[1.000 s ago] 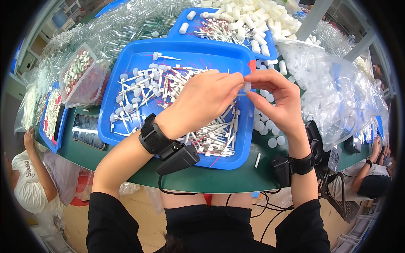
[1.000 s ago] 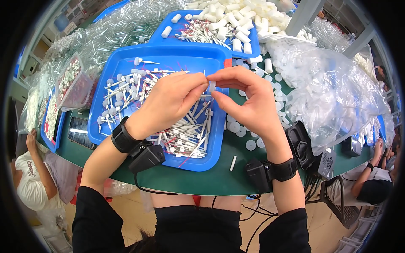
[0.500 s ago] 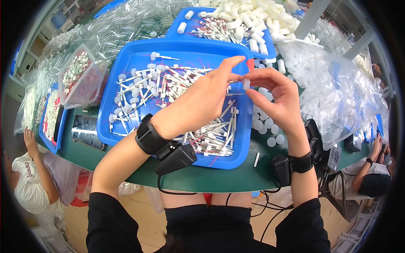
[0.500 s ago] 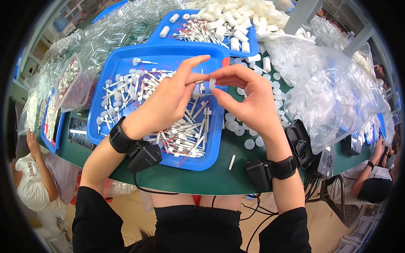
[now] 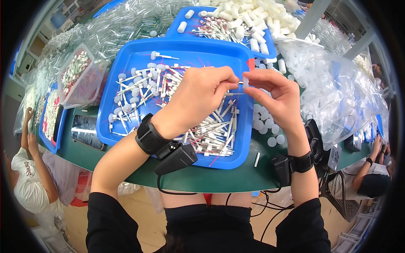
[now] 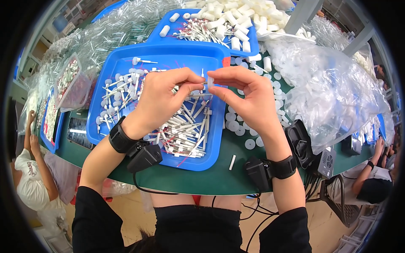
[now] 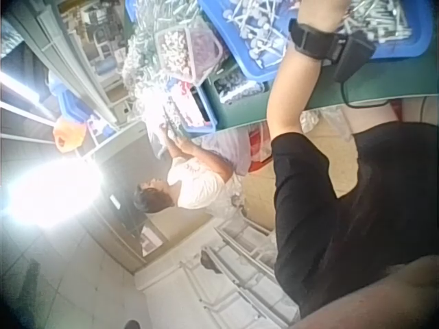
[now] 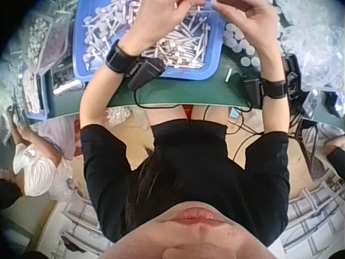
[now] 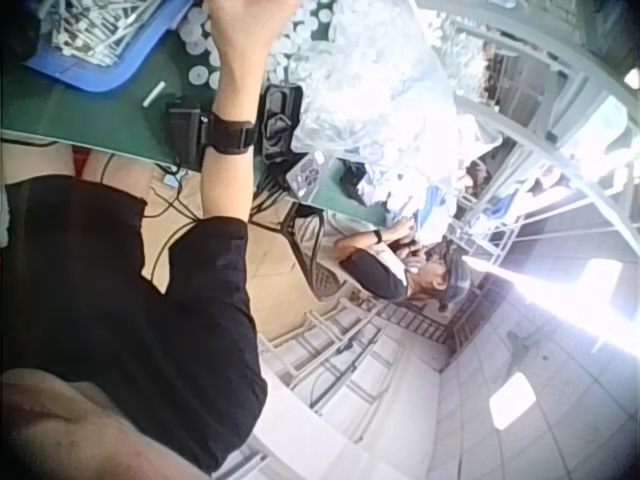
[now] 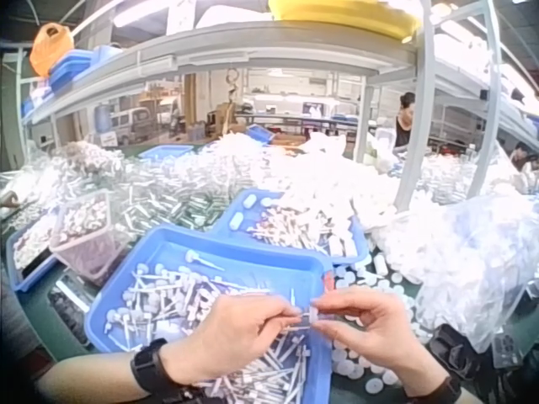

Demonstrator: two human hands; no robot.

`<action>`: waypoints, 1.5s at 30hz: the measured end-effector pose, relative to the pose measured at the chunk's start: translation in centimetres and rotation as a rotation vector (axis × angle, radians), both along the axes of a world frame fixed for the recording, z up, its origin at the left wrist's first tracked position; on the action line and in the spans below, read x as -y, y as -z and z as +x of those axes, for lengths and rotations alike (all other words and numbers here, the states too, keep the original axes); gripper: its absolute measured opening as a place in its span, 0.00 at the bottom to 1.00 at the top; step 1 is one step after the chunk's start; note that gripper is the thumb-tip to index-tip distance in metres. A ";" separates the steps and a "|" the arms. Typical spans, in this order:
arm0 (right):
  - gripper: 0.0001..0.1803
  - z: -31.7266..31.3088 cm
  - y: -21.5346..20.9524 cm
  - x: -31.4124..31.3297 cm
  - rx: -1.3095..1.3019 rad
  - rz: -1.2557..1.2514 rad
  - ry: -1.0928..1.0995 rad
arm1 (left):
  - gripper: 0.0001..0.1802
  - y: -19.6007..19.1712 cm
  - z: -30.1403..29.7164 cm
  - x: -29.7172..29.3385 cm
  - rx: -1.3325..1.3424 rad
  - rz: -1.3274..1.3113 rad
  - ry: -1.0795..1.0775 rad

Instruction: The person is manually assembling small plastic medical components, specifically joining a thin tube/connector into a white plastic cap or valve part on a factory assembly line.

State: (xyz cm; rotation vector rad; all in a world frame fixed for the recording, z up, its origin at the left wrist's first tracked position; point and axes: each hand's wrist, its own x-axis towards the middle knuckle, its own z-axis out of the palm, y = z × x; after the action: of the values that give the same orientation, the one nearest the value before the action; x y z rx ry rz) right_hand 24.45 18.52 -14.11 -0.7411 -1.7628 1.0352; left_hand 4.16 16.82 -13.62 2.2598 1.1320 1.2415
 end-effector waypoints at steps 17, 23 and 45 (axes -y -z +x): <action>0.12 -0.6 0.3 0.6 0.027 0.002 0.012 | 0.06 0.1 0.3 0.9 -0.123 0.199 -0.038; 0.12 -0.7 0.3 0.7 0.030 -0.004 0.028 | 0.06 0.2 0.3 0.8 -0.095 0.230 -0.036; 0.07 1.5 0.1 -1.5 -0.085 -0.091 0.074 | 0.12 -5.4 -3.0 -0.6 0.011 0.047 -0.463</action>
State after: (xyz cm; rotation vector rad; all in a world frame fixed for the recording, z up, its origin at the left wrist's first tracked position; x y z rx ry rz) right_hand 25.93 20.01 -14.25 -0.8013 -1.6135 1.0866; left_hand 1.20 17.40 -8.20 2.0850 1.7036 1.4508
